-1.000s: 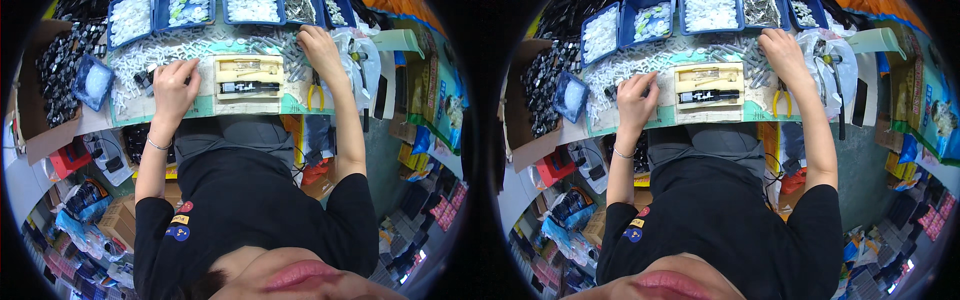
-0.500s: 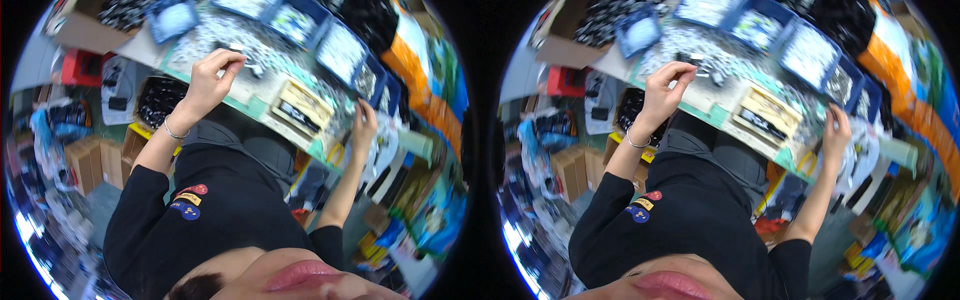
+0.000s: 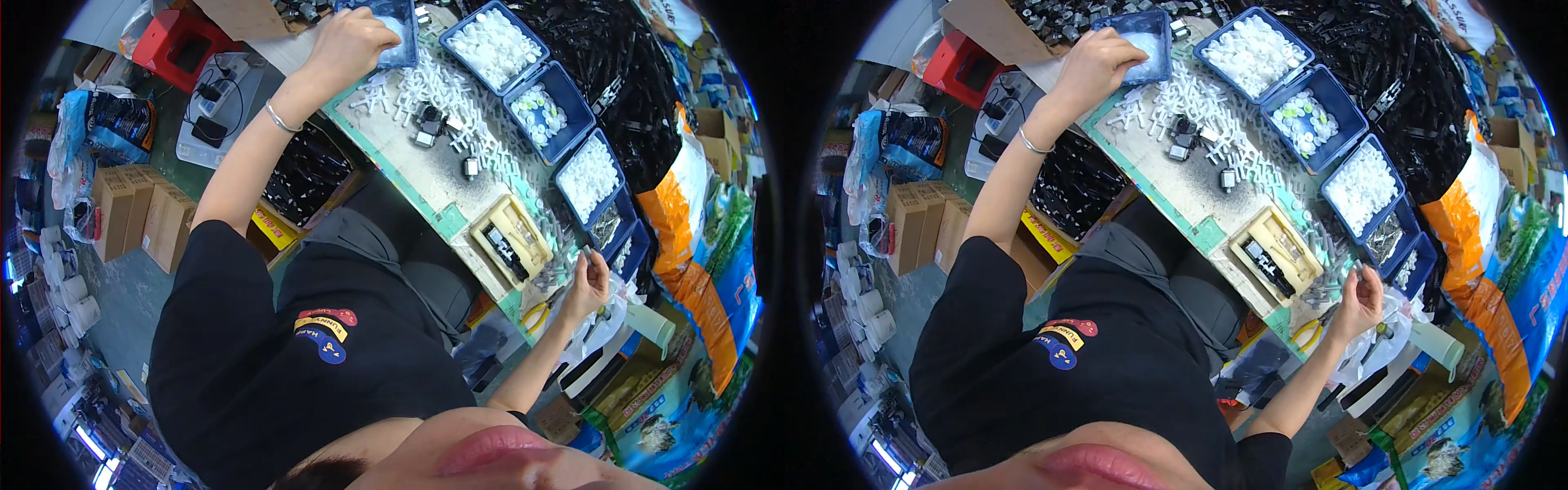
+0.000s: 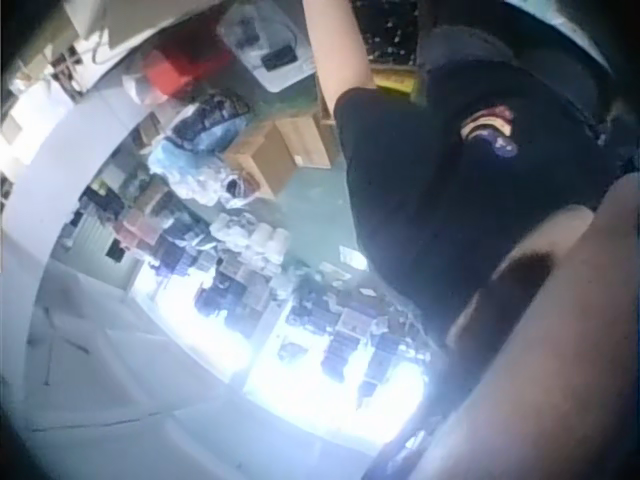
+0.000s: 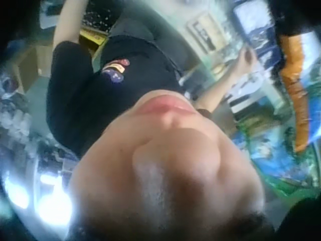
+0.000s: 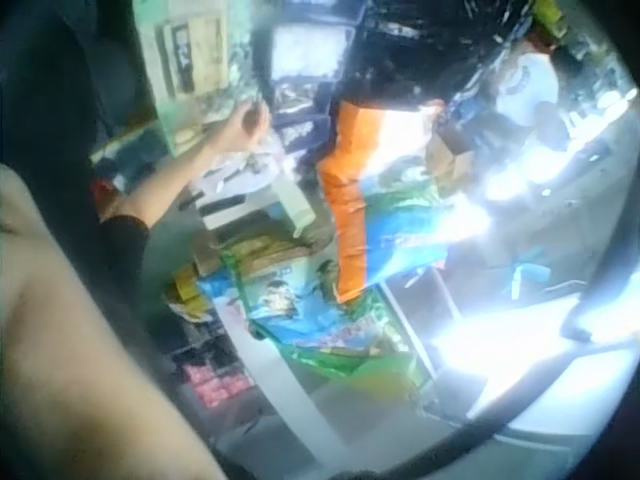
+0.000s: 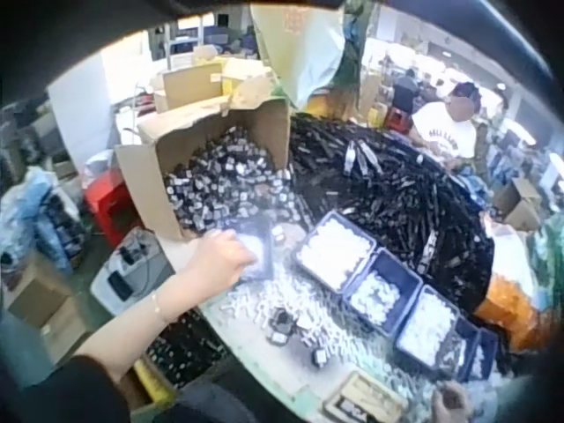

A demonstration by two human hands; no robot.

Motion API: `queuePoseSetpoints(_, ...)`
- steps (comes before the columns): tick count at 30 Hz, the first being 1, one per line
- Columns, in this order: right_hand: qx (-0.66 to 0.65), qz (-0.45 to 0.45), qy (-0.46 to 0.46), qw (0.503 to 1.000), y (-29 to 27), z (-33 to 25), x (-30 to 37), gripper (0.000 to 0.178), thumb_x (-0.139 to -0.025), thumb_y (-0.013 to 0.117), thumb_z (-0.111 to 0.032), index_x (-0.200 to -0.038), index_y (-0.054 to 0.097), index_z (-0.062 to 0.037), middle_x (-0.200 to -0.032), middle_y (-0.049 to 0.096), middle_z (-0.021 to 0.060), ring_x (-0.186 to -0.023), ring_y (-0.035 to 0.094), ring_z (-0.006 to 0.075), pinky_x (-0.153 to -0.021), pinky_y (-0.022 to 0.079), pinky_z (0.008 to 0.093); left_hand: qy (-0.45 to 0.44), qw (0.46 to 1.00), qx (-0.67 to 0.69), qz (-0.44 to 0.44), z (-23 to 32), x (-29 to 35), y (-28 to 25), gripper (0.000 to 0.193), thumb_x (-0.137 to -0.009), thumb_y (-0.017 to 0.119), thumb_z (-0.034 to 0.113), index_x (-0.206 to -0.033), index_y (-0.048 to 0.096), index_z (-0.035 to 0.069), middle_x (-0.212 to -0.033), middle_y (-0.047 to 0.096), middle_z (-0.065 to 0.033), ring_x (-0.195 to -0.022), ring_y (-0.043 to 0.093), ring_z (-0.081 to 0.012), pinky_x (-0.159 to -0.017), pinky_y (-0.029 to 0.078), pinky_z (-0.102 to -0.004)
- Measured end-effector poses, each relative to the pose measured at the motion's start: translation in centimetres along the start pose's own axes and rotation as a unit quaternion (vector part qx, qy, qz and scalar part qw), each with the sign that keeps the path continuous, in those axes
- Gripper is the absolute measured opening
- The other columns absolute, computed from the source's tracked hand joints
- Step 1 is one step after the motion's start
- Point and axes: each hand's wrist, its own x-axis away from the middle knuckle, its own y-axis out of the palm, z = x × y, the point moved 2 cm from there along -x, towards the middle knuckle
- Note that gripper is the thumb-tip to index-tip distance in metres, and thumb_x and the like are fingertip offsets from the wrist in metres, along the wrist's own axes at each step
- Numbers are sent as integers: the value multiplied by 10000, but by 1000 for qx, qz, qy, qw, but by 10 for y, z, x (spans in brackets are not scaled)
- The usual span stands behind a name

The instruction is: Assembling small electrical or plastic components using a wooden jig and pliers.

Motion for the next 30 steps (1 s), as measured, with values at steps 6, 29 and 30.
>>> queuePoseSetpoints(6, -24, -77, -15, 997, 24, -22, 6, 247, -756, 640, 106, -995, 617, 49, -991, 602, 67, -831, 610, 110, -734, 502, 213, 57, 994, -68, -69, -1, -3, 19, 98, -664, 659, 85, -742, 699, 129, -701, 628, 9, -777, 548, -169, -712, 412, -309)
queuePoseSetpoints(29, -300, -188, 70, 933, 87, -110, 36, 338, -695, 691, 119, -1016, 616, 49, -1069, 559, 99, -929, 586, 148, -805, 489, 244, -199, 702, 670, -137, 139, 8, 9, 170, -829, 621, 8, -995, 640, -24, -906, 669, -115, -849, 651, -166, -765, 524, -256)
queuePoseSetpoints(30, -311, -191, 90, 927, 86, -111, 38, 333, -695, 691, 118, -1012, 617, 50, -1065, 558, 98, -940, 585, 155, -816, 492, 253, -203, 689, 683, -129, 156, 3, 2, 170, -821, 623, -8, -988, 642, -28, -907, 669, -112, -842, 651, -166, -769, 525, -256)
